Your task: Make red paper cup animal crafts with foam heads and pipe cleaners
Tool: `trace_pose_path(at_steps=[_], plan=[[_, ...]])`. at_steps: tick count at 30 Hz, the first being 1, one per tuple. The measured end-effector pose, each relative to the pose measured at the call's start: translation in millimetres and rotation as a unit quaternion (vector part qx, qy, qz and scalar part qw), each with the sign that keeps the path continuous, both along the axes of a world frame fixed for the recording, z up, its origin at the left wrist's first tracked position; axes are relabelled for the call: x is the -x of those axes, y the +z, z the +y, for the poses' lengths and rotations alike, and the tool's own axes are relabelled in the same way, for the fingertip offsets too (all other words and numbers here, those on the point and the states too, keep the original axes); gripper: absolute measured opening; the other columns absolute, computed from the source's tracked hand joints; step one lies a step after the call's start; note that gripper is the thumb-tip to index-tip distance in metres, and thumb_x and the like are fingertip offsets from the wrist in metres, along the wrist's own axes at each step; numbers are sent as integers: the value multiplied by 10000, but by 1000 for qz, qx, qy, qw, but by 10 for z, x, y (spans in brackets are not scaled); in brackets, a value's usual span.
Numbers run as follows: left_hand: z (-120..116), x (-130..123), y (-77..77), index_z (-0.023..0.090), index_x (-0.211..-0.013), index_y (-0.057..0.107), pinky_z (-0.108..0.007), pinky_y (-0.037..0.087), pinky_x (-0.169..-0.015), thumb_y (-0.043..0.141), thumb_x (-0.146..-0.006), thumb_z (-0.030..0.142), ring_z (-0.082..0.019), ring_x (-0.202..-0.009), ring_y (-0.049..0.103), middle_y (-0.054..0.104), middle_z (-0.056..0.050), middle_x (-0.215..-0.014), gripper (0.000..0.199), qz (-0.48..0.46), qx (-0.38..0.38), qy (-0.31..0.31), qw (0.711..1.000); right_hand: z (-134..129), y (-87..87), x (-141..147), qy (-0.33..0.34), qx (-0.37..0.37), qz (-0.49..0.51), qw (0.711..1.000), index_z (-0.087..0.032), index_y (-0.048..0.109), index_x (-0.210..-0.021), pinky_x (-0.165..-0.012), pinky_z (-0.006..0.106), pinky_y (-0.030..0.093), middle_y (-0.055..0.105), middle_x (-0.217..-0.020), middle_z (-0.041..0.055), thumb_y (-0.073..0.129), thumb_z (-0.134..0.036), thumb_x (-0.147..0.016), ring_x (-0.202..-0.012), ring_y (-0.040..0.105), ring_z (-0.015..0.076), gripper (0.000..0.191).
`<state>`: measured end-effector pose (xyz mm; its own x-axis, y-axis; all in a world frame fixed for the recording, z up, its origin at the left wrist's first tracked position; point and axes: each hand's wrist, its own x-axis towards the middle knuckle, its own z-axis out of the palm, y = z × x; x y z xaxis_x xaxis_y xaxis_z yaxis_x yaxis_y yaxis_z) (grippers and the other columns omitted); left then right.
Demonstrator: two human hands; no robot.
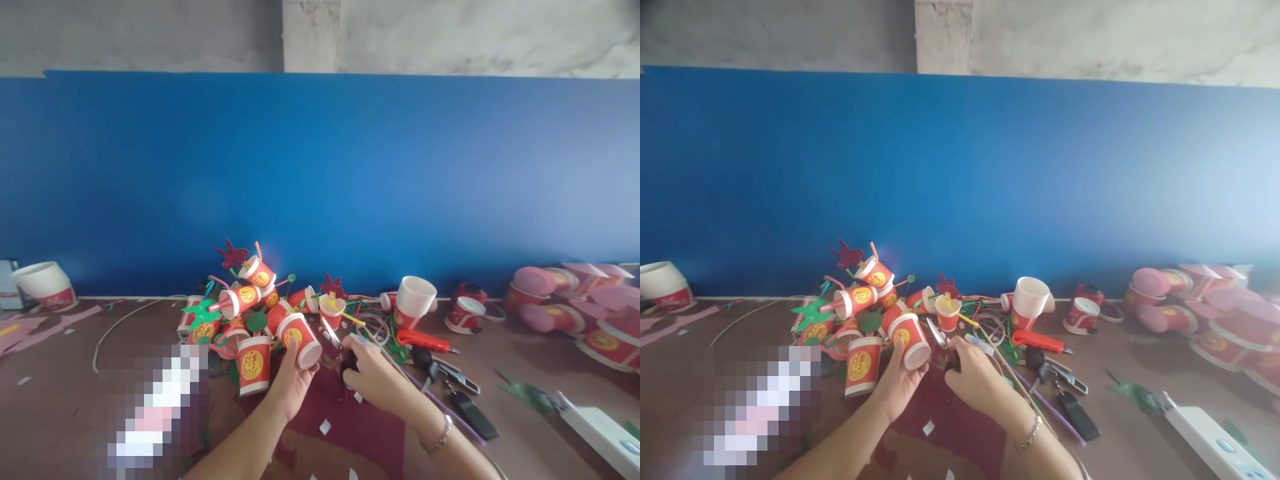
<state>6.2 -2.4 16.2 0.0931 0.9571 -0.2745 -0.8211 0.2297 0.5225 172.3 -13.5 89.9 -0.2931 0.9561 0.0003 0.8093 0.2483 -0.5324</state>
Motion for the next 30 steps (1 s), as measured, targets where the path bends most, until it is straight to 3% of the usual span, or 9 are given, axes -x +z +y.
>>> trace_pose_path(at_steps=[6, 11, 16, 30], plan=[[4, 13, 21, 97, -819, 639, -237, 534, -611, 639, -820, 432, -149, -662, 656, 698, -78, -730, 335, -26, 9, -5, 1000, -135, 59, -29, 48, 67, 9, 997, -210, 435, -698, -564, 240, 284, 514, -678, -37, 551, -194, -641, -635, 422, 128, 130], [-3, 12, 73, 96, -824, 642, -226, 540, -587, 569, -883, 390, -140, -666, 664, 708, -74, -744, 309, -54, 13, 5, 998, -233, 76, -43, 51, 75, -37, 995, -206, 449, -682, -568, 250, 278, 533, -728, -19, 641, -326, -618, -681, 432, 149, 236], [3, 12, 70, 89, -823, 635, -224, 542, -573, 519, -913, 375, -147, -647, 671, 710, -82, -728, 322, -59, 23, 5, 998, -261, 82, -8, 45, 56, -92, 993, -198, 450, -654, -552, 258, 254, 524, -702, -3, 627, -326, -604, -653, 413, 152, 224], [8, 18, 50, 98, -887, 648, -255, 541, -631, 499, -927, 347, -168, -705, 686, 730, -85, -788, 293, -40, 24, -11, 999, -251, 116, 17, 43, 87, -109, 989, -186, 502, -668, -554, 251, 266, 491, -699, -8, 582, -319, -597, -670, 427, 148, 170]])
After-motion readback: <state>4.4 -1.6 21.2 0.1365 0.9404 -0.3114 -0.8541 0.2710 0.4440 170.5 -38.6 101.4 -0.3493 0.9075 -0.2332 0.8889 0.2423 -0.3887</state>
